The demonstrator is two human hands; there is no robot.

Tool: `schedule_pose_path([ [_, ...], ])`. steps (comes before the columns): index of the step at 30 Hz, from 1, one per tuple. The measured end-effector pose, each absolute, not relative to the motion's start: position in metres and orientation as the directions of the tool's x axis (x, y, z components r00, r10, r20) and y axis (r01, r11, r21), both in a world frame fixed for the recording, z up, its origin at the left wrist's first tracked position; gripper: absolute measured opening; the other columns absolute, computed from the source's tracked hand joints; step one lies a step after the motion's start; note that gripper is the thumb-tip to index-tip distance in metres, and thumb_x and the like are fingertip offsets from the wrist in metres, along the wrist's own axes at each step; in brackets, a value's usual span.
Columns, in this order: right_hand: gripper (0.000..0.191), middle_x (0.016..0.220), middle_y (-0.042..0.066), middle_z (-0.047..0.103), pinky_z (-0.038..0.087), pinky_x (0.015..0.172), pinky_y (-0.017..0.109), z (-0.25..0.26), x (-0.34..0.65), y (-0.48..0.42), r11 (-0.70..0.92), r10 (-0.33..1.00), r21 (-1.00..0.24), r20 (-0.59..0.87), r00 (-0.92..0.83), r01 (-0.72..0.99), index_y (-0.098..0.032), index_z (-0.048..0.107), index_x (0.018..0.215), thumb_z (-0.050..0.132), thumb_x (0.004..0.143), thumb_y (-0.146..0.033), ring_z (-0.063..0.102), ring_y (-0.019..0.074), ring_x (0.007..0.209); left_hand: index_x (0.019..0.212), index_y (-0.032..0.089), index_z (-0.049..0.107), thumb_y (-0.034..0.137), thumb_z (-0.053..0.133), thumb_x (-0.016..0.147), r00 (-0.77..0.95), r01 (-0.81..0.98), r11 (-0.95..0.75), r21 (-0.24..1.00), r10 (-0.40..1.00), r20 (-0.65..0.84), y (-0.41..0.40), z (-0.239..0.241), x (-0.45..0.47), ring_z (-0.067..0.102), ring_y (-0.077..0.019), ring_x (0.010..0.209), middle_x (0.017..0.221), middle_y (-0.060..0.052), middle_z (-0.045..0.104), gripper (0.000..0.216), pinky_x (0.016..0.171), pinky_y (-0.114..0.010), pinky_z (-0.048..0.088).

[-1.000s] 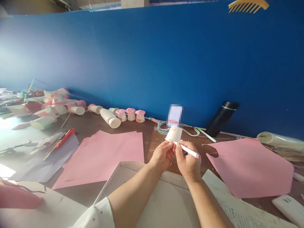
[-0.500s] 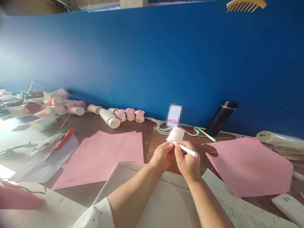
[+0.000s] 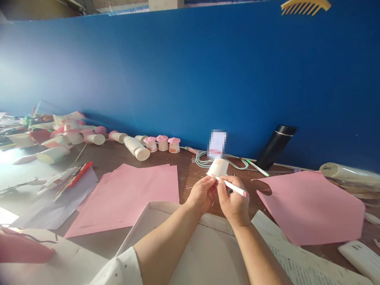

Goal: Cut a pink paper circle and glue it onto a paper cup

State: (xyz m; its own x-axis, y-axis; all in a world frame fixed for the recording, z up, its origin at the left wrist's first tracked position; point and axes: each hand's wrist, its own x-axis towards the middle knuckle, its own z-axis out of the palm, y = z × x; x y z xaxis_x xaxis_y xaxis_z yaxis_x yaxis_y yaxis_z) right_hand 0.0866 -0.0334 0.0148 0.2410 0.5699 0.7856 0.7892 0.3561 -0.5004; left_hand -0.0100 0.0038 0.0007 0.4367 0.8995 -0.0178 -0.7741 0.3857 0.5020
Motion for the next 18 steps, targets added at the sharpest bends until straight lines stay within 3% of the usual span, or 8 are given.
schedule_pose_path([
  [18,0.014,0.085,0.009,0.069,0.055,0.071,0.035,0.0135,0.0879,-0.0326,0.355,0.58,-0.532,0.77,0.265,0.769,-0.019,0.062,0.091,0.059,0.087,-0.031,0.067,0.0226,0.078,0.082,0.011,0.065,0.024,0.079,0.069,0.433,-0.804,0.391,0.447,0.901,-0.009,0.0024,0.006,-0.0128,0.058,-0.0092,0.072,0.079,-0.004,0.062,0.023,0.079,-0.022,0.046],
])
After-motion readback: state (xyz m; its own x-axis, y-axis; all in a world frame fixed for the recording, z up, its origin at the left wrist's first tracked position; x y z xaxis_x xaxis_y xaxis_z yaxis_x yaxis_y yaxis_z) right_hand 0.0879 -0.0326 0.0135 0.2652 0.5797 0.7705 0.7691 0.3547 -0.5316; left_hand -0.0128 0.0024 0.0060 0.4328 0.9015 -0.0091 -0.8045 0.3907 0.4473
